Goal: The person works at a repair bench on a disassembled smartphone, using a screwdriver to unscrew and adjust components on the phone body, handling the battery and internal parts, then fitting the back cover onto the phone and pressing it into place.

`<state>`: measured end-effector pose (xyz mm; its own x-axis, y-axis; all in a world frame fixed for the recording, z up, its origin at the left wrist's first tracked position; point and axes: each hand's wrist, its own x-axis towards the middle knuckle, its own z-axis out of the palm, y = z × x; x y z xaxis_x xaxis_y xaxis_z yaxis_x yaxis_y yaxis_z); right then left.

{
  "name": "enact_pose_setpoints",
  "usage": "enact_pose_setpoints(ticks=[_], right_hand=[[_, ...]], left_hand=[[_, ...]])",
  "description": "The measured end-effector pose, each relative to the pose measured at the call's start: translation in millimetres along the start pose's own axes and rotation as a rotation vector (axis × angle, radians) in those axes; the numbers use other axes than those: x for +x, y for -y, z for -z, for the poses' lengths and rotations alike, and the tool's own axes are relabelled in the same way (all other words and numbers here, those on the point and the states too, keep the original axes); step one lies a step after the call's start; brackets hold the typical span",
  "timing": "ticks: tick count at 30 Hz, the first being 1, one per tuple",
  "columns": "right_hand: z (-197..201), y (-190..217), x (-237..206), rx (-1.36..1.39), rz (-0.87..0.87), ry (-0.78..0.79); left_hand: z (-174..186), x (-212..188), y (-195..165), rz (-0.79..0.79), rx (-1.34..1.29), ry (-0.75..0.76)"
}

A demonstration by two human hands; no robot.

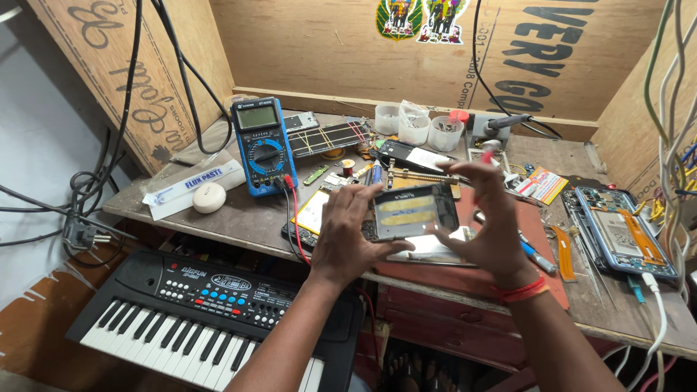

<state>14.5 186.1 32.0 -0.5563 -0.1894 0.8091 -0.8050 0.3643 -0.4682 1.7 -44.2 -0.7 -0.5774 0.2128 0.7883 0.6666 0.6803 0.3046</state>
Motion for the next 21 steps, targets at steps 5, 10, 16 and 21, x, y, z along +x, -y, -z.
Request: enact_pose_setpoints(ticks=[5, 10, 16, 21], right_hand=[[30, -12, -15, 0.041, -0.187, -0.084], [45, -10, -36, -0.032, -0.342, 0.169], [47, -3, -38, 0.000, -0.246, 0.204], [43, -1, -33, -0.251, -0.273, 0.326]], left_hand=[[-1, -1, 0, 0.053, 0.016, -0.078], [-1, -1, 1, 0.071, -0.025, -0.107], [2, 2, 2, 0.086, -0.068, -0.024], [1, 3, 2, 0.094, -0.082, 0.029]])
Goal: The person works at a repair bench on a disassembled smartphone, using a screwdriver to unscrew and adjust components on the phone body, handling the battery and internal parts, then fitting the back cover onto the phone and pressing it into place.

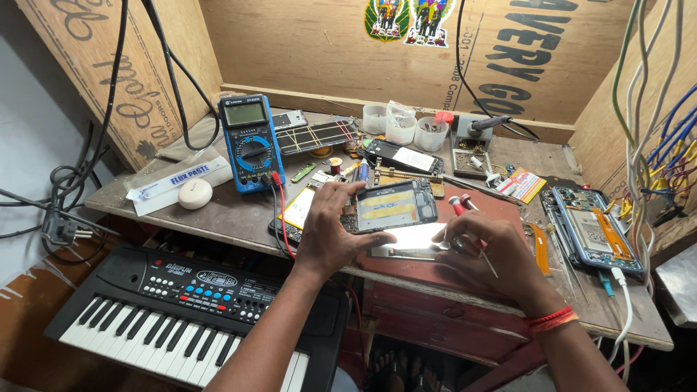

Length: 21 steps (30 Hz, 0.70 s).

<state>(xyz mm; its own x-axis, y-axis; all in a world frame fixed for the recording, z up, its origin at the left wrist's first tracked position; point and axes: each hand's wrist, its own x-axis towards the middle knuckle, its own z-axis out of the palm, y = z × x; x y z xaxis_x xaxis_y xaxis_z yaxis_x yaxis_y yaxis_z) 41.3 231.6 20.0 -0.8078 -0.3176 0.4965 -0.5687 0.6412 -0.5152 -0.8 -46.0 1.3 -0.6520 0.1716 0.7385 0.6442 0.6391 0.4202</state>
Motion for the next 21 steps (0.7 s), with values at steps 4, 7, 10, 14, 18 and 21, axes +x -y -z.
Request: enact_pose_setpoints(ticks=[4, 7, 10, 14, 18, 21], right_hand=[[0.9, 3.9, 1.4, 0.058, 0.098, 0.026], [0.9, 5.4, 1.3, 0.021, 0.051, 0.040], [0.8, 4.9, 1.0, 0.063, 0.097, 0.035], [0.3, 2.5, -0.2, 0.075, 0.080, 0.035], [1.4, -1.6, 0.0, 0.079, 0.033, 0.007], [0.4, -4.5, -0.3, 0.188, -0.061, -0.009]], left_hand=[[1.3, 0.1, -1.5, -0.033, -0.012, 0.024], [2.3, 1.5, -1.9, -0.046, -0.020, 0.038], [2.5, 1.8, -2.5, -0.061, -0.026, 0.036], [2.3, 2.0, -3.9, -0.038, -0.038, 0.053], [3.6, 2.6, -3.5, -0.066, -0.063, 0.049], [4.6, 2.9, -1.7, -0.101, -0.096, 0.048]])
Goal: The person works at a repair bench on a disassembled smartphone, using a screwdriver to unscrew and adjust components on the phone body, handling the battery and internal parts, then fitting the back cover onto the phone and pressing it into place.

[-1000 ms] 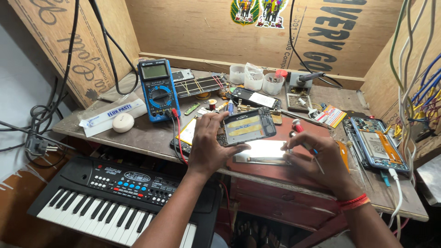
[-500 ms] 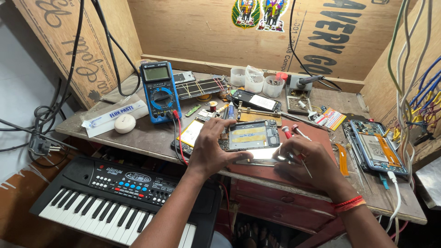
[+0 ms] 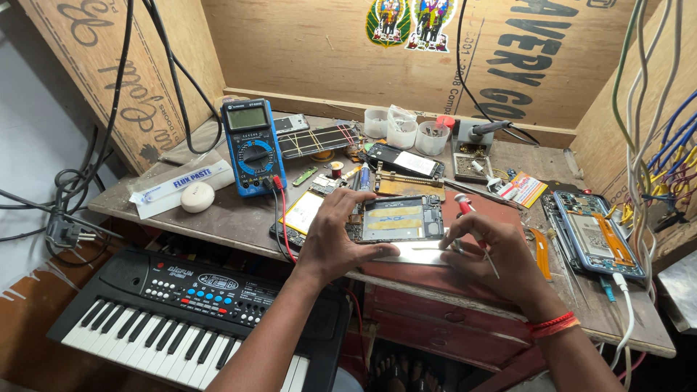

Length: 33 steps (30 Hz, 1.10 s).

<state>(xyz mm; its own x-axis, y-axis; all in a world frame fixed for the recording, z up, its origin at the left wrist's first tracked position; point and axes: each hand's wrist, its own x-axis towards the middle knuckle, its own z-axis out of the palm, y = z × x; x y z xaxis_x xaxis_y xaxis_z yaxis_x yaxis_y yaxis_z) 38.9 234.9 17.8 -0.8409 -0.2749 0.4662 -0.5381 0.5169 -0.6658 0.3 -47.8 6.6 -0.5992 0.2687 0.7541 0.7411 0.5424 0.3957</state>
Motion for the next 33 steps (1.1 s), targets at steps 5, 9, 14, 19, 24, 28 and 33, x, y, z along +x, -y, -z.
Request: enact_pose_setpoints(ticks=[5, 9, 14, 19, 24, 28, 33], right_hand=[[0, -3, 0, 0.095, -0.048, 0.001], [0, -4, 2, 0.111, -0.019, 0.012], [0, -7, 2, 0.076, -0.020, 0.003], [0, -8, 3, 0.104, -0.013, -0.001], [1, -11, 2, 0.127, -0.062, -0.002], [0, -14, 1, 0.158, -0.039, -0.011], [-2, -17, 0, 0.145, -0.027, -0.034]], left_hand=[[0, 0, 0, -0.003, -0.016, 0.012], [1, 1, 0, 0.006, -0.006, 0.010], [0, 2, 1, 0.004, 0.001, 0.001], [1, 2, 1, 0.018, 0.000, -0.004], [-1, 2, 2, 0.032, 0.022, -0.009], [-2, 1, 3, 0.044, 0.051, -0.031], [0, 0, 2, 0.082, 0.061, -0.036]])
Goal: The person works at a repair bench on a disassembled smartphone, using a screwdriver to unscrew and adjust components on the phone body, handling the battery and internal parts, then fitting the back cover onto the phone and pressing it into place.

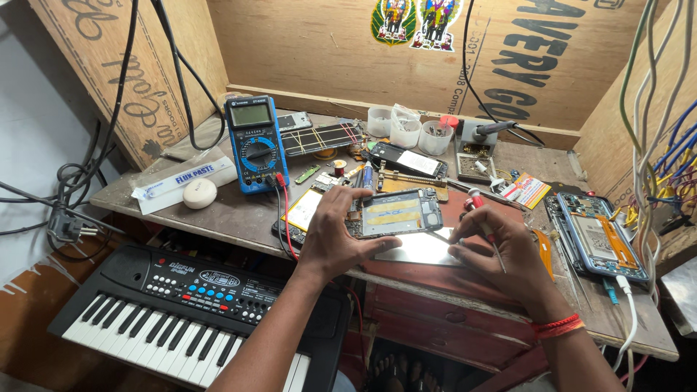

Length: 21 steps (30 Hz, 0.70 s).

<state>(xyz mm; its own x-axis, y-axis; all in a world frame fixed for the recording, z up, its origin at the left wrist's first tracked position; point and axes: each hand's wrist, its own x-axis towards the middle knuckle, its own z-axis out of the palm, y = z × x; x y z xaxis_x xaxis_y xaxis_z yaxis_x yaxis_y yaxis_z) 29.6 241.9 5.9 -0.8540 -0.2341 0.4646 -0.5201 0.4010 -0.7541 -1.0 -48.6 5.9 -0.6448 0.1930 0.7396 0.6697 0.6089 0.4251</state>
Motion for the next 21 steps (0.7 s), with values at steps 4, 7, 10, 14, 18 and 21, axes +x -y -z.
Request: enact_pose_setpoints(ticks=[4, 7, 10, 14, 18, 21], right_hand=[[1.5, -2.4, -0.9, 0.013, 0.013, -0.008], [2.6, -2.4, -0.6, -0.021, 0.021, -0.015], [1.3, -1.0, -0.1, 0.037, 0.009, -0.005], [0.8, 1.3, -0.5, -0.012, 0.018, -0.010], [0.7, 1.5, -0.7, -0.024, 0.007, -0.007], [0.7, 0.7, 0.0, -0.025, 0.012, -0.005]], left_hand=[[-1.0, -0.5, -0.3, 0.025, 0.004, -0.023], [-3.1, 0.7, -0.2, 0.013, 0.030, 0.010], [-3.8, 0.9, 0.1, 0.019, 0.028, 0.019], [-3.5, -0.1, 0.7, 0.000, 0.024, 0.023], [-2.8, -1.3, 1.4, -0.021, 0.018, 0.039], [-4.0, -0.6, 0.7, -0.015, 0.031, 0.056]])
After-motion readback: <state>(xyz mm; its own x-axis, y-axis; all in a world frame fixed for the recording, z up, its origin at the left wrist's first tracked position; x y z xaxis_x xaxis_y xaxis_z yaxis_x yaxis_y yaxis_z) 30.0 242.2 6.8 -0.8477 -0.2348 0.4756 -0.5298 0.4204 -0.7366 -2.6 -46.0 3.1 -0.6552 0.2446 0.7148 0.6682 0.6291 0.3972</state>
